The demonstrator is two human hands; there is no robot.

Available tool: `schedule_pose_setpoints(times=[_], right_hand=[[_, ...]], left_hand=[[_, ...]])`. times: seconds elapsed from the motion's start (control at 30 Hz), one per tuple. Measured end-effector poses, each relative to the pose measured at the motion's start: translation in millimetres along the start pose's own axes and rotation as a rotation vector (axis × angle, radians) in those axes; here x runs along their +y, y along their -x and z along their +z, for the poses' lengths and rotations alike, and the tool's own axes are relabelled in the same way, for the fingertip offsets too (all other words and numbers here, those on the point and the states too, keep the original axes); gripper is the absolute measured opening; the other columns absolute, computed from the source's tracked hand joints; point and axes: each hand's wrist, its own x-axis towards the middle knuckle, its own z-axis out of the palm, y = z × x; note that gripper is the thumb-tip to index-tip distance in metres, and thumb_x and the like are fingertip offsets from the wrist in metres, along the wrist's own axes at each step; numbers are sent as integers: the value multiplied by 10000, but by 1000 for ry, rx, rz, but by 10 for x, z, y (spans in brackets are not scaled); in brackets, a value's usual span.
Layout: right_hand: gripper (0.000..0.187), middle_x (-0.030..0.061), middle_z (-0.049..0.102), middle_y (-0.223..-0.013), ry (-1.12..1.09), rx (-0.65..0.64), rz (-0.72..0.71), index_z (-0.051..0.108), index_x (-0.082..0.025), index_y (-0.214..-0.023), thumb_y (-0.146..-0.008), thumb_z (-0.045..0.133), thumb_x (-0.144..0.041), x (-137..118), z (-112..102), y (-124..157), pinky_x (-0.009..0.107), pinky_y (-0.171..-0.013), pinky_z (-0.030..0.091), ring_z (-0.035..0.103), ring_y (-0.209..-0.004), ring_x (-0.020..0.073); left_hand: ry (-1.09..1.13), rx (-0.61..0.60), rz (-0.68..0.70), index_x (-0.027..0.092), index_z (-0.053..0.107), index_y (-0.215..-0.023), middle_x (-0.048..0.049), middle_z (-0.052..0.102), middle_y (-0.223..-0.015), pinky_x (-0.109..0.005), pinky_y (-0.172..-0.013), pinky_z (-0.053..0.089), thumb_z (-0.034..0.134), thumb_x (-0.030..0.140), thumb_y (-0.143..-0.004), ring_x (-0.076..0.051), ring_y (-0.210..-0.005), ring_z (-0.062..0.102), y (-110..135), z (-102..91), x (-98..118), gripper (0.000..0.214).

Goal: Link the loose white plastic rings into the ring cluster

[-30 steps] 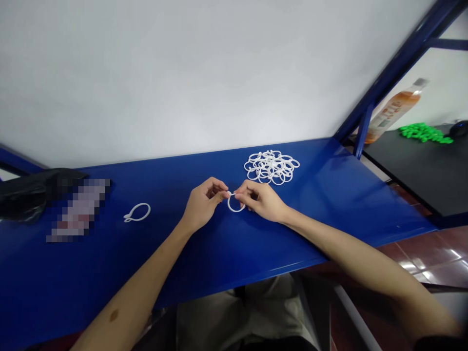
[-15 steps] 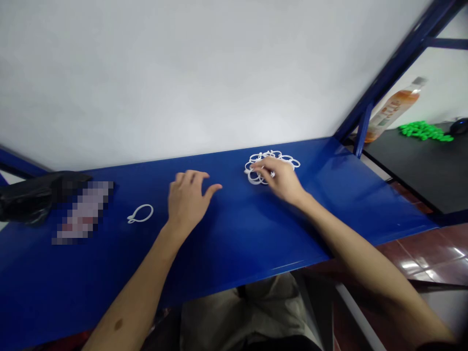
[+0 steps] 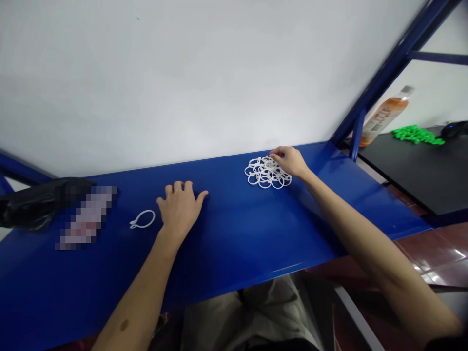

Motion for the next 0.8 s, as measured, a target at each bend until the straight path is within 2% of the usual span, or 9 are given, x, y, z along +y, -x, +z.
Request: schedule_pose_setpoints(times=[0.1, 0.17, 0.23, 0.33, 0.5, 0.57, 0.63, 0.7, 0.8], right_hand=[[177, 94, 765, -933, 23, 77, -50, 751, -169, -916, -894, 597, -254, -128, -23, 59, 440, -889, 478, 664, -859, 237], [161, 79, 759, -929, 27, 127, -101, 735, -185, -902, -912, 589, -251, -254, -7, 137, 463, -930, 452, 645, -879, 243], [158, 66, 749, -935, 14, 163, -170, 722, -199, -903, -936, 581, -261, -406, 46, 258, 465, -946, 436, 624, -903, 247], [171, 71, 732, -964, -3, 142, -282, 710, -189, -954, -974, 562, -273, -629, 180, 500, 438, -933, 435, 589, -913, 244], [191, 88, 700, -1001, 29, -60, -425, 698, -173, -1071, -997, 540, -249, -803, 422, 823, 394, -909, 456, 538, -955, 247], [192, 87, 695, -998, 24, -142, -432, 696, -162, -1085, -995, 549, -247, -808, 485, 870, 383, -901, 465, 544, -944, 239], [188, 88, 694, -975, 18, -217, -426, 697, -145, -1077, -988, 567, -247, -804, 517, 884, 369, -875, 474, 553, -924, 232], [179, 84, 691, -965, 20, -276, -434, 697, -143, -1054, -988, 570, -249, -803, 520, 888, 358, -865, 474, 562, -906, 223], [196, 77, 682, -954, 45, -304, -428, 694, -150, -1017, -997, 568, -298, -821, 506, 902, 344, -854, 464, 571, -893, 214]], left_hand=[[-13, 10, -111, 143, 677, -1047, -262, 620, -1083, -738, -803, 445, 481, 719, -869, -488, -1100, 520, 2, -1, -121, 633], [-8, -77, -190, 124, 672, -1062, -287, 608, -1109, -732, -773, 463, 484, 740, -852, -505, -1106, 522, -6, -3, -184, 677], [-29, -181, -205, 103, 658, -1108, -301, 595, -1145, -706, -755, 492, 452, 711, -885, -497, -1095, 538, -13, -24, -163, 680], [-36, -225, -44, 98, 624, -1193, -263, 584, -1224, -600, -791, 547, 447, 566, -959, -443, -1126, 554, 3, -65, 34, 552], [299, -220, 549, 185, 651, -1173, -122, 637, -1242, -450, -987, 516, 542, 360, -977, -280, -1136, 600, 145, -25, 457, 284], [441, -225, 698, 198, 659, -1133, -88, 667, -1182, -429, -989, 511, 546, 332, -982, -248, -1101, 610, 216, -3, 557, 231], [565, -210, 761, 200, 659, -1102, -64, 692, -1120, -405, -987, 509, 543, 302, -986, -225, -1074, 616, 264, -5, 610, 192], [667, -158, 755, 201, 656, -1080, -50, 708, -1071, -377, -989, 503, 531, 264, -991, -201, -1046, 628, 278, -25, 626, 166], [676, -21, 599, 196, 658, -1029, -49, 716, -994, -366, -932, 508, 504, 231, -993, -194, -966, 641, 242, -40, 604, 162]])
